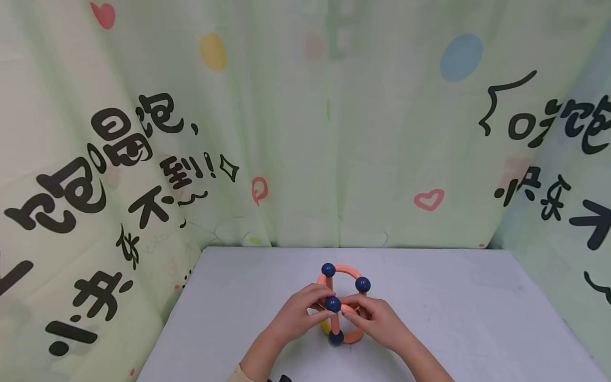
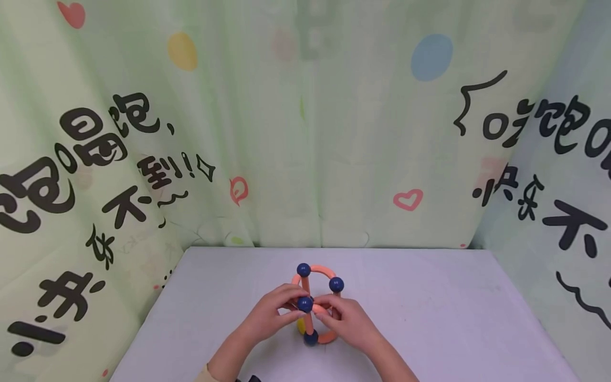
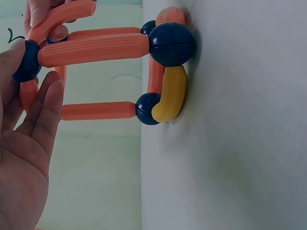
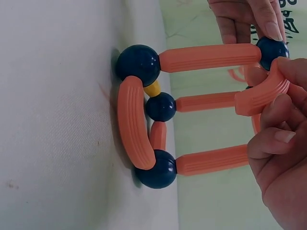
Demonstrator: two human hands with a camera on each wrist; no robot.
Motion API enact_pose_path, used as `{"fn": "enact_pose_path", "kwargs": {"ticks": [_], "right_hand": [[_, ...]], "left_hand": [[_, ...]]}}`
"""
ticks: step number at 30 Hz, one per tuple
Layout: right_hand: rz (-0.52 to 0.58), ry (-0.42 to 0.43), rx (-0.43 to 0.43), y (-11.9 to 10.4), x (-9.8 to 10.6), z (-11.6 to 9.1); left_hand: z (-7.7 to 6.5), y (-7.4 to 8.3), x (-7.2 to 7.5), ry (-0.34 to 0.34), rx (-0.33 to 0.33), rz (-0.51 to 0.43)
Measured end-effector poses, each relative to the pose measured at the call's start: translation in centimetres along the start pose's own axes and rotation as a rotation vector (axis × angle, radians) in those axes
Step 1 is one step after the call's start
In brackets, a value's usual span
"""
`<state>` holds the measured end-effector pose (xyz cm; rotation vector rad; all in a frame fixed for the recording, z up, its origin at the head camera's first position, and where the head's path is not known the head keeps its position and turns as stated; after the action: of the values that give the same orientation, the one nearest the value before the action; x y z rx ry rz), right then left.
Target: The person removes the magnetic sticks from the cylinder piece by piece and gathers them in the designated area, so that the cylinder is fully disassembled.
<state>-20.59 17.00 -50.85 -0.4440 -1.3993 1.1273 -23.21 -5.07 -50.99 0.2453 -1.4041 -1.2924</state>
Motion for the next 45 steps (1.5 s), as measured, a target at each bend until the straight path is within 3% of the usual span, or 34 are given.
{"fn": "enact_pose_path", "kwargs": {"ticks": [14, 20, 24, 29, 36, 45], "right_hand": [[0.002, -0.011, 0.052, 0.3, 0.2, 0.2], [0.054, -0.028, 0.011, 0.8, 0.5, 0.0], [0.07, 0.001, -0.02, 1.0, 1.1, -0.5], [0.1, 0.077, 0.014, 1.7, 2.0, -1.1], [0.197, 0.1, -0.205, 3.5, 3.6, -1.8], [0.221, 0.168, -0.367, 7.4, 5.8, -2.5]], "left_hand": [[0.1, 0.1, -0.1, 0.004, -0.033, 0.016], [0.1, 0.1, 0.0, 0.007, -0.033, 0.018], [0.1, 0.0, 0.0, 0.007, -0.033, 0.031], [0.1, -0.1, -0.1, 0.018, -0.044, 0.062], [0.1, 0.0, -0.1, 0.028, -0.034, 0.089], [0.0, 0.2, -0.1, 0.021, -0.008, 0.097]]}}
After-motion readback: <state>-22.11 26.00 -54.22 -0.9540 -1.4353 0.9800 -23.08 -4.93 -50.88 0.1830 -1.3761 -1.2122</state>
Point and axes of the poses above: each hand's wrist, its own z-axis towards the middle knuckle, its own x-axis out of the back of the hand, y = z × x, the point moved 2 cm from there along z, towards the middle knuckle, and after that the axes turned 2 degrees about y, right-handed, at the moved point
